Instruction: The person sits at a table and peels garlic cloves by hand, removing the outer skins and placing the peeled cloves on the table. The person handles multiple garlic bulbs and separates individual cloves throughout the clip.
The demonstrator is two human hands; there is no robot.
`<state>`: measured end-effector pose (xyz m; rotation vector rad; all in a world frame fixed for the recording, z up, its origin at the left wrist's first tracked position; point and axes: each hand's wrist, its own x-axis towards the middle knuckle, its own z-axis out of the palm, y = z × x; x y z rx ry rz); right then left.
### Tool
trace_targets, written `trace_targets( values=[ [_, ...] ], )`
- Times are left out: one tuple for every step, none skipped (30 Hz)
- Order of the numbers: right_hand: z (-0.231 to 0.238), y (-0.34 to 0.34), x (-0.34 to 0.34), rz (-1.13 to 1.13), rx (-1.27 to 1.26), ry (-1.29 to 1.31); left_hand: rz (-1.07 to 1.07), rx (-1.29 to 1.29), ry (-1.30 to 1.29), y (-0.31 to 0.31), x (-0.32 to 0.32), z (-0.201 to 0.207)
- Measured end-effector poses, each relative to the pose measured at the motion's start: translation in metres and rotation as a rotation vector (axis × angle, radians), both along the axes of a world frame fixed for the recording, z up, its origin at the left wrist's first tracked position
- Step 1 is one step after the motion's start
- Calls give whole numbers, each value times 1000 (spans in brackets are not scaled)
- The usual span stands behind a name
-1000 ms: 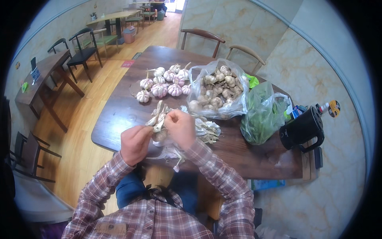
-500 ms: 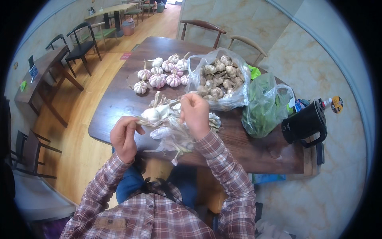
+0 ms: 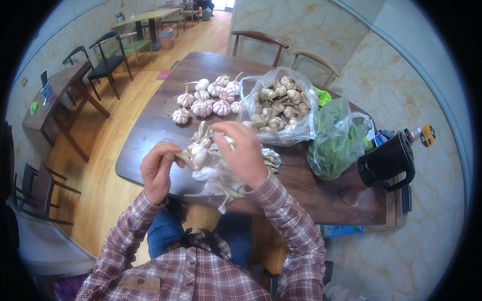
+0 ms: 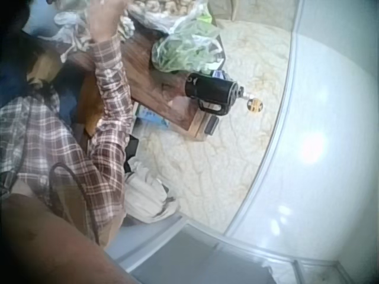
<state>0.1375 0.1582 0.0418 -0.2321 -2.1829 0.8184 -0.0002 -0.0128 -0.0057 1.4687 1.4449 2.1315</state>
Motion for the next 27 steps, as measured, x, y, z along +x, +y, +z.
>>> trace_targets(
  values=[
    [8, -7, 1, 80, -14, -57, -11, 7, -2, 2, 0, 0],
    [12, -12, 2, 161, -29, -114, -20, 14, -4, 4, 2, 0],
    [12, -16, 2, 200, -54, -124, -28, 20, -6, 6, 3, 1],
    [12, -18, 3, 242, -78, -135, -26, 1, 3, 6, 4, 2],
    [13, -20, 3, 284, -103, -147, -22, -17, 11, 6, 4, 4],
    [12, -19, 2, 290, -68, -137, -18, -36, 19, 7, 5, 5],
    [10, -17, 1, 296, -34, -128, -12, -32, 53, 8, 5, 7],
    [8, -16, 0, 302, 1, -119, -5, -27, 88, 11, 4, 8],
    [6, -16, -1, 312, 21, -117, 1, -22, 122, 12, 3, 9],
    [5, -16, -3, 322, 41, -113, 0, -30, 142, 13, 1, 9],
    [5, -17, -4, 331, 62, -110, -1, -39, 163, 15, -1, 8],
    [5, -19, -5, 316, 18, -134, -2, -47, 183, 16, -2, 7],
    [7, -21, -6, 300, -26, -159, -10, -55, 133, 16, -2, 8],
    [7, -23, -7, 284, -69, -184, -19, -62, 83, 17, 0, 10],
    [7, -24, -7, 233, -60, -155, -27, -69, 33, 19, 2, 11],
    [5, -26, -7, 181, -49, -126, -28, -77, -7, 21, 4, 12],
    [4, -27, -6, 130, -38, -97, -29, -85, -47, 23, 7, 12],
    [3, -27, -6, 116, -37, -100, -31, -93, -88, 25, 8, 12],
    [2, -27, -5, 103, -39, -103, -31, -89, -74, 26, 8, 12],
    [1, -28, -5, 90, -40, -106, -57, -111, -93, 26, 7, 11],
    [2, -28, -5, 99, -49, -83, -83, -133, -113, 26, 4, 9],
    [3, -30, -5, 107, -60, -61, -110, -157, -133, 24, 3, 8],
    [3, -31, -4, 115, -71, -39, -168, -182, -215, 23, 1, 9],
    [3, -30, -5, 120, -54, -34, -227, -207, -297, 21, -1, 12],
    [2, -29, -6, 124, -38, -29, -285, -232, -379, 21, -2, 13],
    [1, -28, -6, 128, -21, -24, -268, -235, -357, 21, -2, 14],
    [1, -28, -6, 119, -6, -33, -250, -237, -334, 22, -2, 14]
  ],
)
